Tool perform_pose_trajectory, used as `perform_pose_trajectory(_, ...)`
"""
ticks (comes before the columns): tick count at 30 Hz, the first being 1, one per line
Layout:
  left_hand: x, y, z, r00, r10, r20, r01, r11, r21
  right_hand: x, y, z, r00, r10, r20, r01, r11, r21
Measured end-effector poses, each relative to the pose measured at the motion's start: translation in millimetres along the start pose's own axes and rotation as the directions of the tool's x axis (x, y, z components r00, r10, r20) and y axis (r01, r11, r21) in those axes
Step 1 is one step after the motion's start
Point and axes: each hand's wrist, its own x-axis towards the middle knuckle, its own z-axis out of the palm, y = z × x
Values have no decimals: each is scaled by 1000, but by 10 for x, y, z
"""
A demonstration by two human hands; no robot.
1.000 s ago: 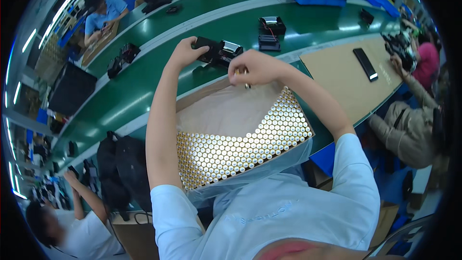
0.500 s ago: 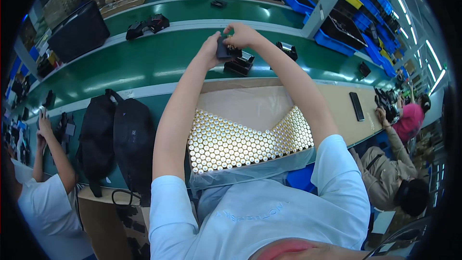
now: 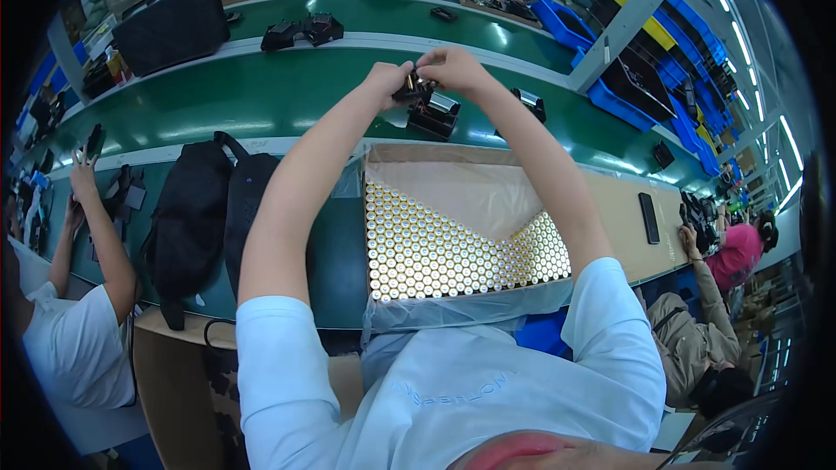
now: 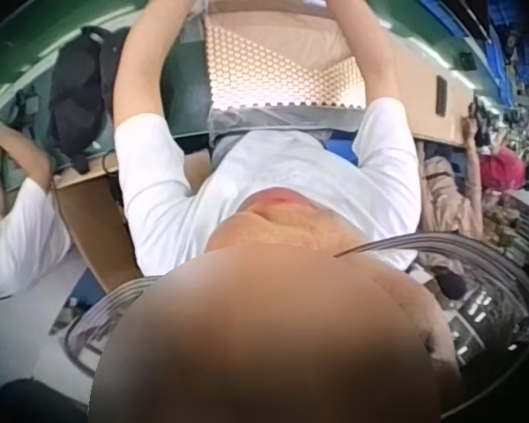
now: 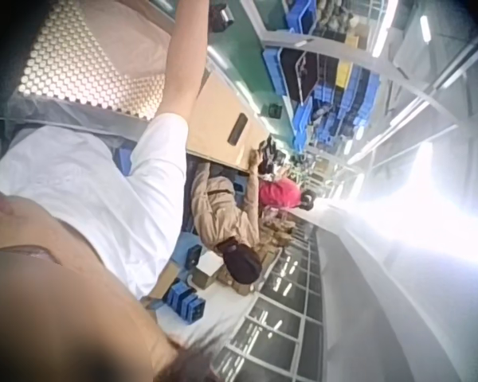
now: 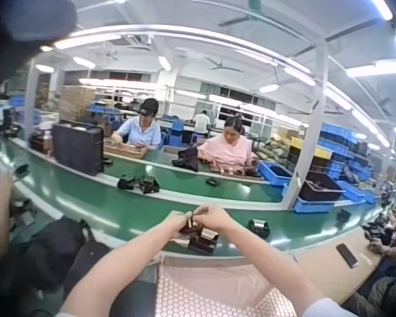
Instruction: Assembling small electronic components into a housing and organizing them in a honeycomb-style tray on a factory assembly line.
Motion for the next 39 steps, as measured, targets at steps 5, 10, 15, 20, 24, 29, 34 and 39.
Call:
perform_pose_trajectory(5, 64, -5, -267, 985, 113, -127, -114, 993, 0, -159, -131, 352, 908, -403, -112, 351, 881, -317)
perform_pose_trajectory(10, -72, 78, -549, 975, 137, -177, -140, 990, -5, -214, -302, 477, 885, -465, -10, 423, 813, -399)
perform_pose_trajectory(15, -268, 241, -702, 987, 73, -145, -79, 996, -37, -29, -353, 560, 855, -518, -13, 489, 815, -311)
perform_pose_trajectory(20, -375, 296, -674, 994, 33, -104, -34, 999, -8, 342, -375, 604, 840, -538, -71, 502, 820, -275)
perform_pose_trajectory(24, -332, 297, -722, 996, 36, -77, -31, 998, 60, 579, -406, 692, 833, -552, -27, 515, 793, -326)
perform_pose_trajectory(29, -149, 245, -891, 999, 31, -36, -29, 999, 46, 630, -426, 761, 835, -535, 130, 540, 749, -383)
perform_pose_trajectory(34, -132, 288, -1077, 997, -18, 74, 14, 999, 44, 626, -370, 792, 951, -304, 52, 308, 931, -195)
perform_pose_trajectory(39, -147, 288, -1096, 997, 63, -47, -45, 949, 312, 608, -224, 849, 953, 166, 253, -213, 962, 169)
